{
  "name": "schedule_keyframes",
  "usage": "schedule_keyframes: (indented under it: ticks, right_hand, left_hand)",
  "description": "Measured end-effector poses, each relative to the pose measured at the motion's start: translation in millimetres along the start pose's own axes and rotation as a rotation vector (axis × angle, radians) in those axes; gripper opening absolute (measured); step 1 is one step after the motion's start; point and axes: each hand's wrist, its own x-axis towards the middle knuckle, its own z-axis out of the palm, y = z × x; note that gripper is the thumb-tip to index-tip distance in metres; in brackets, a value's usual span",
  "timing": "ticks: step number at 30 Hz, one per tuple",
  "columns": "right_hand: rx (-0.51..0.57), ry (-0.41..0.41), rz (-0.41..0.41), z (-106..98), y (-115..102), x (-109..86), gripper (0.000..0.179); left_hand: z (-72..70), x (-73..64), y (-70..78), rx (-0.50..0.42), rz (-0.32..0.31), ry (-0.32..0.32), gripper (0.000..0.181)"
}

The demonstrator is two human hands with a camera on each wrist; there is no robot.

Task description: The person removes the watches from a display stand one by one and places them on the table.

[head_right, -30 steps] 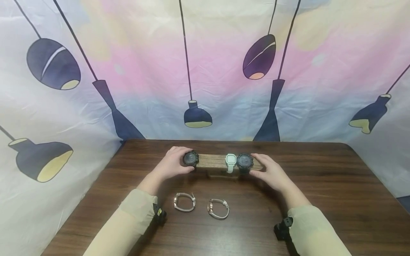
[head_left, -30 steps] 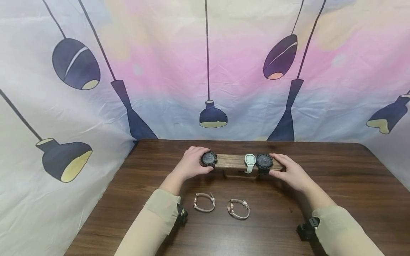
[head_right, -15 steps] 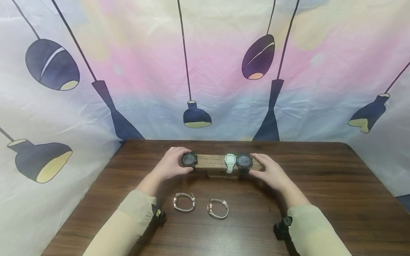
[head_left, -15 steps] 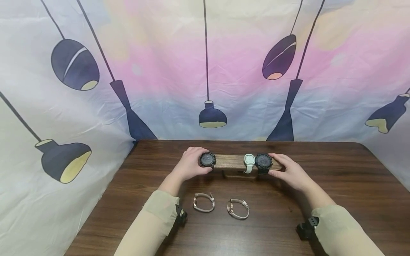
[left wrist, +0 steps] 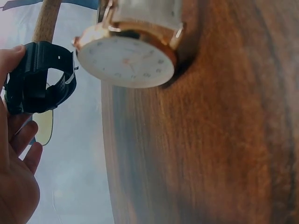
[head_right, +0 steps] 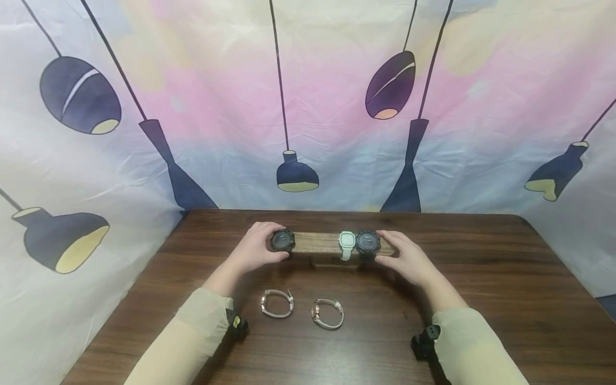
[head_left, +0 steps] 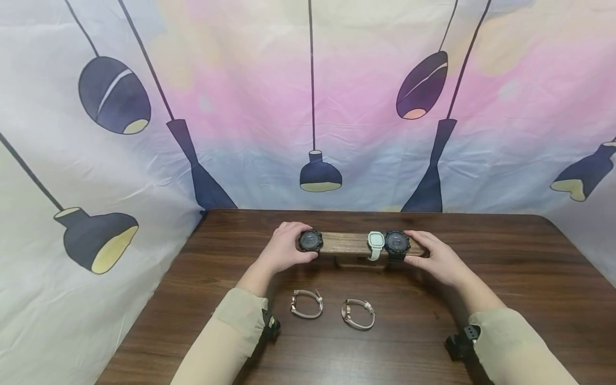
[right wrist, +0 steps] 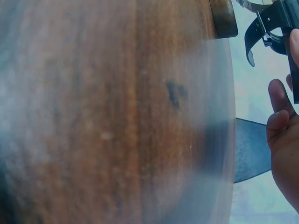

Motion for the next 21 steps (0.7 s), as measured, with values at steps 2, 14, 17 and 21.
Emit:
schedule_keyframes:
  ticks: [2,14,17,21]
  right_hand:
    - [0.006,0.000,0.003,-0.5,0.3,-0.2,0.068]
    - [0.004,0.004,-0.007,-0.2,2.7,-0.3,0.069]
    - [0.003,0.000,-0.009,0.0,2.9,0.3,0.069]
    - [-0.001,0.003,-0.013,1.0,3.6,0.0,0.068]
  left_hand:
    - [0.6,-0.4,-0.4,-0.003,0.002,0.009,0.058]
    - [2.6,-4.7,1.3,-0.044,-0.033,0.037,0.055]
    - [3.2,-8.1,0.8,-0.078,-0.079,0.044,0.054]
    - [2.8,-17.1,1.5,-0.168,-0.159,0.071,0.054]
